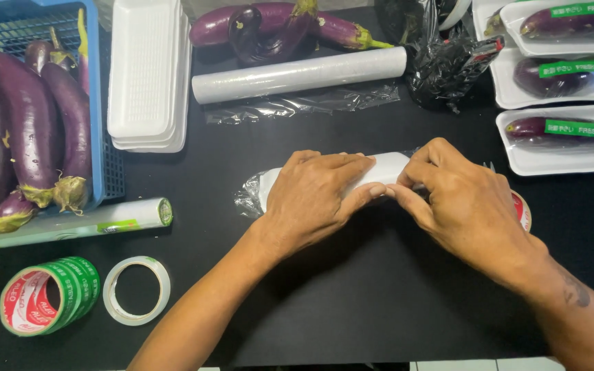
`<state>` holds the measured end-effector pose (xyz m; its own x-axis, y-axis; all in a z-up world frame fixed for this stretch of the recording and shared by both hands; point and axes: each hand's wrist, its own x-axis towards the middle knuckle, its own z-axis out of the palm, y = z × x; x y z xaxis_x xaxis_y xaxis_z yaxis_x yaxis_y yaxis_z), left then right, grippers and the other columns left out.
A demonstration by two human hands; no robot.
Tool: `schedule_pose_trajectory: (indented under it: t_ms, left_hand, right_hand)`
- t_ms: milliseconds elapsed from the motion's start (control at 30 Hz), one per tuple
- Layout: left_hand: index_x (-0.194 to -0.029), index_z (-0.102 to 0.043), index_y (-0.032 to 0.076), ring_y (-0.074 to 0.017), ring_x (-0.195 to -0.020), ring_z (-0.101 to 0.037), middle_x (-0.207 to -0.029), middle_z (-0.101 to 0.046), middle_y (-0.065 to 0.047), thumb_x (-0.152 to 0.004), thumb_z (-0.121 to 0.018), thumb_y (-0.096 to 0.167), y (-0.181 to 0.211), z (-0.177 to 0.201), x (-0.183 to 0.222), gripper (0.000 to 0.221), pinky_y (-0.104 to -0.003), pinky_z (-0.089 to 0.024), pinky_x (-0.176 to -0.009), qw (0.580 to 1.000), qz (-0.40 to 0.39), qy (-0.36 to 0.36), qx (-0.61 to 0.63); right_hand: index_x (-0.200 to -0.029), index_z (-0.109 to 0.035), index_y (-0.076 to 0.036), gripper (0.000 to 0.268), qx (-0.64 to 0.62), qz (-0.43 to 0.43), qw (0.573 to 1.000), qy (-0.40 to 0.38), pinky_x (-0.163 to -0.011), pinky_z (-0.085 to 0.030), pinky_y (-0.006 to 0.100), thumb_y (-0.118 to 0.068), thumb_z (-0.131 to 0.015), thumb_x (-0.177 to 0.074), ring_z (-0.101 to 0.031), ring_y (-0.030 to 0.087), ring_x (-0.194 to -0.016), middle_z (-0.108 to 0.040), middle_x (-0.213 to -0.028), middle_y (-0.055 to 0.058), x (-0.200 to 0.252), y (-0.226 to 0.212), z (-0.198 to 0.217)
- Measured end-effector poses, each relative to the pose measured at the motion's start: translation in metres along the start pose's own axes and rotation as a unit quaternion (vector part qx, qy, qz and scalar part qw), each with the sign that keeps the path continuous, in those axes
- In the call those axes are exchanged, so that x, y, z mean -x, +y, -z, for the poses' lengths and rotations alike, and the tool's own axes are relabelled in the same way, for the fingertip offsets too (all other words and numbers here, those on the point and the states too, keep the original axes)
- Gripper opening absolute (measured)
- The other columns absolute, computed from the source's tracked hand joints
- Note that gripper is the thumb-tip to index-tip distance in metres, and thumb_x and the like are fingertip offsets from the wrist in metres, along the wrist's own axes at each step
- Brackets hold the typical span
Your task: The person wraps individual eggplants in plastic film, places each one on a white tray, and seals the package with a green labeled tape.
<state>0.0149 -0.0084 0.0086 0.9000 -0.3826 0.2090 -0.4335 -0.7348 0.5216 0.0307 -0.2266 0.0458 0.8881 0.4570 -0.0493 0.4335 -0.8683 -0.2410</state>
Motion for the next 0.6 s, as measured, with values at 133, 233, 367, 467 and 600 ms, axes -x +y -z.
schedule_pose_trajectory:
  t_ms: [133,233,367,467,600]
  left_hand:
    - [-0.105,-0.074,0.012,-0.0331,-0.080,-0.070,-0.102,-0.078,-0.004,-0.100,-0.045,0.056,0.006,0.004,-0.012,0.054,-0.048,-0.049,-0.077,1.000,-0.005,0.028,0.000]
    - [-0.117,-0.071,0.019,-0.0393,-0.079,-0.070,-0.113,-0.076,-0.002,-0.094,-0.038,0.064,0.005,0.012,-0.021,0.061,-0.054,-0.051,-0.057,0.996,0.062,-0.067,0.009]
    - [-0.118,-0.069,0.024,-0.0362,-0.083,-0.069,-0.102,-0.074,-0.001,-0.094,-0.036,0.065,0.006,0.024,-0.031,0.058,-0.052,-0.049,-0.059,0.988,0.097,-0.120,0.016]
    - [-0.118,-0.070,0.026,-0.0350,-0.089,-0.068,-0.105,-0.075,0.000,-0.092,-0.034,0.066,0.009,0.034,-0.038,0.059,-0.050,-0.048,-0.066,0.976,0.142,-0.162,0.028]
    - [-0.115,-0.073,0.030,-0.0308,-0.093,-0.069,-0.107,-0.078,0.003,-0.092,-0.040,0.061,0.014,0.042,-0.045,0.051,-0.047,-0.049,-0.077,0.963,0.189,-0.184,0.050]
  right_hand:
    - [-0.084,-0.066,-0.017,0.023,-0.043,-0.026,0.997,-0.061,-0.062,-0.047,0.042,-0.036,-0.077,-0.091,-0.063,0.022,-0.072,-0.064,-0.096,-0.004,-0.018,0.008,0.015]
    - [-0.079,-0.075,-0.021,0.022,-0.059,-0.044,0.990,-0.120,-0.069,-0.045,0.038,-0.040,-0.076,-0.089,-0.065,0.020,-0.076,-0.067,-0.090,-0.006,-0.035,0.007,0.027]
    - [-0.087,-0.075,-0.026,0.025,-0.017,-0.044,0.987,-0.156,-0.070,-0.046,0.045,-0.051,-0.075,-0.089,-0.066,0.024,-0.087,-0.067,-0.095,-0.007,-0.051,0.011,0.033]
    - [-0.086,-0.074,-0.023,0.021,-0.044,-0.011,0.986,-0.161,-0.071,-0.045,0.042,-0.044,-0.072,-0.091,-0.064,0.023,-0.085,-0.067,-0.090,-0.004,-0.061,0.018,0.034]
    - [-0.085,-0.075,-0.020,0.026,-0.082,0.061,0.981,-0.163,-0.072,-0.045,0.037,-0.043,-0.069,-0.094,-0.064,0.018,-0.080,-0.065,-0.084,-0.003,-0.067,0.027,0.036]
